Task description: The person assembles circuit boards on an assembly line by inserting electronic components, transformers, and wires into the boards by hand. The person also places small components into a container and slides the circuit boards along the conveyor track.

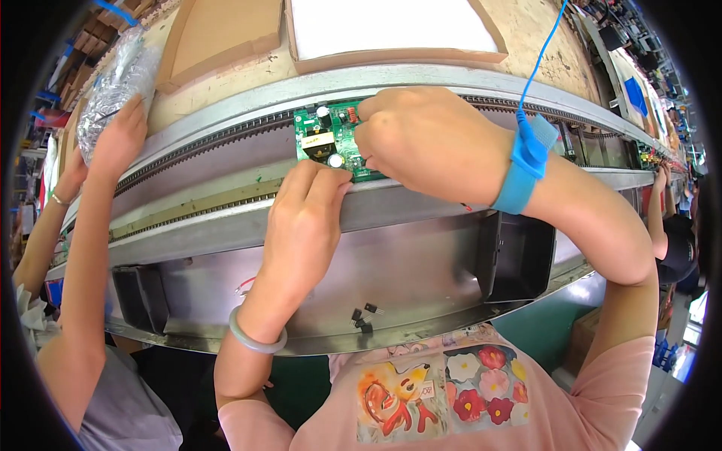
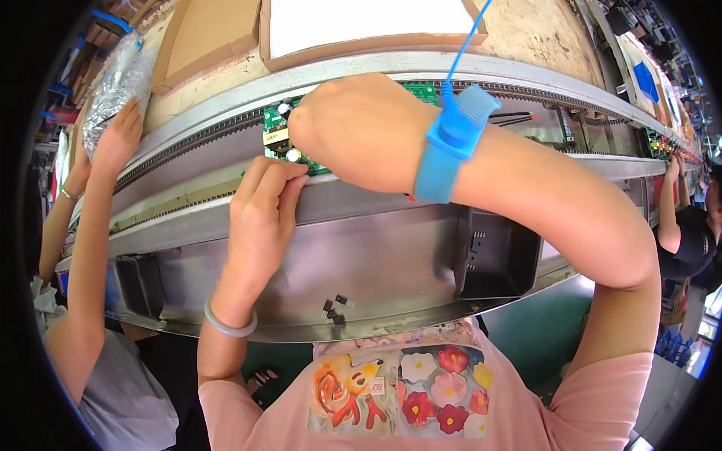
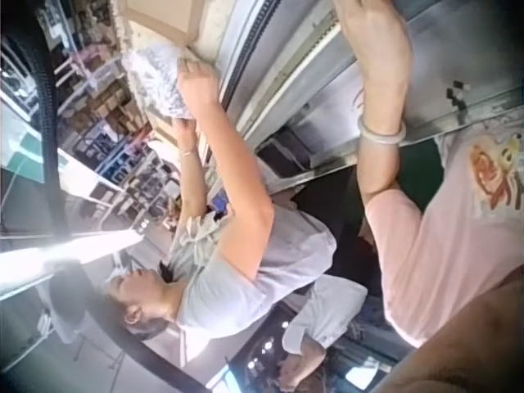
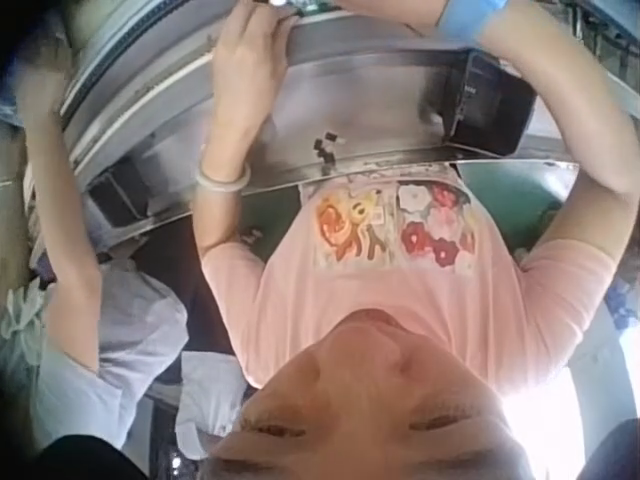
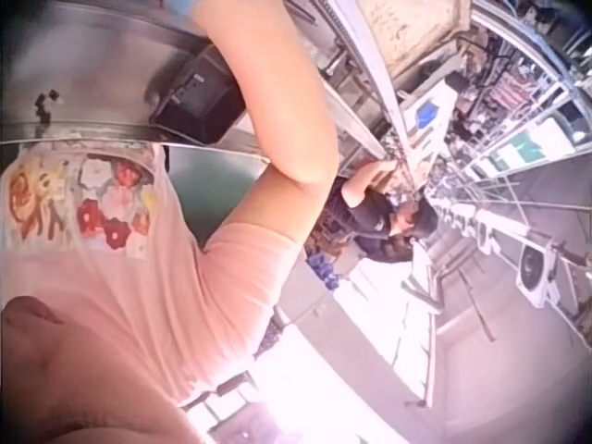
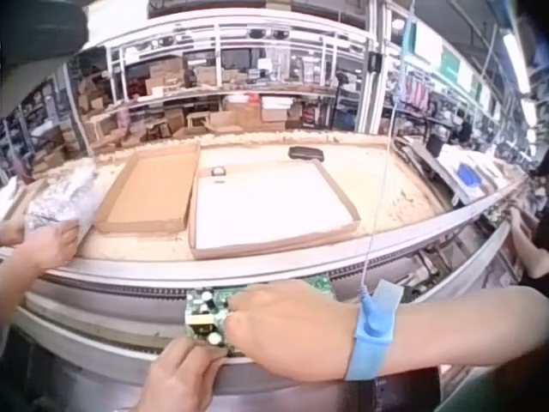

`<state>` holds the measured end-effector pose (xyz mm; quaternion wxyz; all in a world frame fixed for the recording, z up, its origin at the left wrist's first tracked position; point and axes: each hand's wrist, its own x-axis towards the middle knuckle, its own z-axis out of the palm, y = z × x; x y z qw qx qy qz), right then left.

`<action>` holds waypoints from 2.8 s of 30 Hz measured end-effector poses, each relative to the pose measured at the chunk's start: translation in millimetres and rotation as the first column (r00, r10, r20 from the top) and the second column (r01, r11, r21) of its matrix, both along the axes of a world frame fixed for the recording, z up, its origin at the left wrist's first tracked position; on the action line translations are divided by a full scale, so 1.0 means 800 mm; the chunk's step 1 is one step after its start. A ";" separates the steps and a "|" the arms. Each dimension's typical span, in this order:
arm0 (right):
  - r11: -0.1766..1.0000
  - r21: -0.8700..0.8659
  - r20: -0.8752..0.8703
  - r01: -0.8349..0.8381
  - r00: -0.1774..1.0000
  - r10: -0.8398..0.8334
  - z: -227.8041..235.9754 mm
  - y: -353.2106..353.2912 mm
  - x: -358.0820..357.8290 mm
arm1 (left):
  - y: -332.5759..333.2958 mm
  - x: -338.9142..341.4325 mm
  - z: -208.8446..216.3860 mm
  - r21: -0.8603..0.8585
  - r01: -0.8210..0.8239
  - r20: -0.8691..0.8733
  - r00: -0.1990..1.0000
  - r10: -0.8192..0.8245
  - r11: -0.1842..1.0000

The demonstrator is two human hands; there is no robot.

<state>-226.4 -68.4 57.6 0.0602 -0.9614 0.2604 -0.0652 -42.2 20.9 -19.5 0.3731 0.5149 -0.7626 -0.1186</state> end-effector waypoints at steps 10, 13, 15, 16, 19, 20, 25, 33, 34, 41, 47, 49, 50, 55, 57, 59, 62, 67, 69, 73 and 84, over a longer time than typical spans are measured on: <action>0.998 -0.018 -0.016 -0.062 0.998 0.061 -0.021 -0.009 0.011 | -0.001 0.005 -0.006 -0.075 0.027 0.000 1.000 -0.027 0.997; 0.998 -0.024 0.010 -0.065 0.998 0.065 -0.020 -0.010 0.012 | -0.002 0.005 -0.008 -0.095 0.030 0.021 0.999 -0.029 0.995; 0.994 -0.079 0.019 -0.077 0.997 0.079 -0.021 -0.009 0.014 | -0.001 0.006 -0.008 -0.113 0.027 0.029 0.999 -0.024 0.993; 0.994 -0.077 0.019 -0.075 0.997 0.077 -0.020 -0.008 0.014 | -0.001 0.006 -0.008 -0.112 0.029 0.029 0.999 -0.026 0.993; 0.997 -0.043 -0.031 -0.071 0.997 0.070 -0.014 -0.005 0.015 | -0.001 0.006 -0.008 -0.123 0.028 0.036 0.999 -0.024 0.992; 0.995 -0.064 -0.029 -0.072 0.997 0.070 -0.015 -0.004 0.014 | -0.001 0.006 -0.008 -0.119 0.027 0.035 0.999 -0.023 0.993; 0.997 -0.050 -0.025 -0.052 0.998 0.051 -0.018 -0.001 0.016 | 0.000 0.007 -0.008 -0.122 0.026 0.033 0.999 -0.023 0.992; 0.993 -0.010 -0.159 -0.115 0.981 0.112 0.005 -0.001 0.008 | 0.001 0.004 -0.005 -0.076 0.005 0.011 1.000 -0.004 0.997; 0.993 -0.009 -0.158 -0.118 0.981 0.115 0.008 -0.001 0.008 | 0.001 0.004 -0.003 -0.076 0.003 0.012 1.000 -0.002 0.997; 0.996 0.031 -0.169 -0.078 0.982 0.082 0.003 0.010 -0.003 | 0.002 0.002 0.004 -0.041 0.059 0.155 0.987 -0.052 0.997; 0.999 -0.032 -0.145 -0.013 0.989 0.008 0.031 0.015 -0.011 | 0.009 0.003 0.014 -0.081 0.037 0.028 0.999 -0.035 0.996; 0.995 -0.096 -0.090 0.029 0.995 -0.038 0.051 0.015 -0.019 | 0.018 0.014 0.030 -0.058 0.030 -0.026 0.999 -0.031 0.998; 0.994 -0.108 -0.033 0.033 0.999 -0.036 0.060 0.017 -0.025 | 0.027 0.024 0.042 0.016 0.109 -0.007 0.994 -0.109 0.994; 0.994 -0.100 0.181 0.040 0.983 -0.021 0.100 0.062 -0.079 | 0.069 0.040 0.062 0.335 0.385 0.090 0.896 -0.436 0.860; 0.997 0.038 0.111 0.071 0.991 -0.075 0.110 0.090 -0.094 | 0.088 0.036 0.063 0.447 0.482 0.157 0.787 -0.596 0.754; 0.993 0.101 0.114 0.065 0.991 -0.076 0.098 0.108 -0.109 | 0.097 0.031 0.052 0.470 0.539 0.129 0.742 -0.658 0.699; 0.984 0.163 0.106 0.066 0.991 -0.084 0.079 0.116 -0.125 | 0.103 0.023 0.016 0.420 0.650 0.103 0.660 -0.744 0.634; 0.971 0.179 0.221 0.156 0.956 -0.194 0.064 0.134 -0.154 | 0.092 0.018 0.004 0.463 0.657 0.060 0.647 -0.760 0.595; 0.966 0.178 0.239 0.188 0.944 -0.228 0.060 0.142 -0.168 | 0.089 0.014 0.007 0.487 0.633 0.060 0.663 -0.746 0.602; 0.951 0.208 0.265 0.231 0.922 -0.282 0.057 0.154 -0.186 | 0.082 0.005 0.011 0.501 0.547 0.070 0.747 -0.662 0.670; 0.999 0.009 0.836 0.042 0.548 -0.030 0.069 0.147 -0.061 | 0.069 -0.009 0.032 0.492 0.518 0.023 0.796 -0.605 0.700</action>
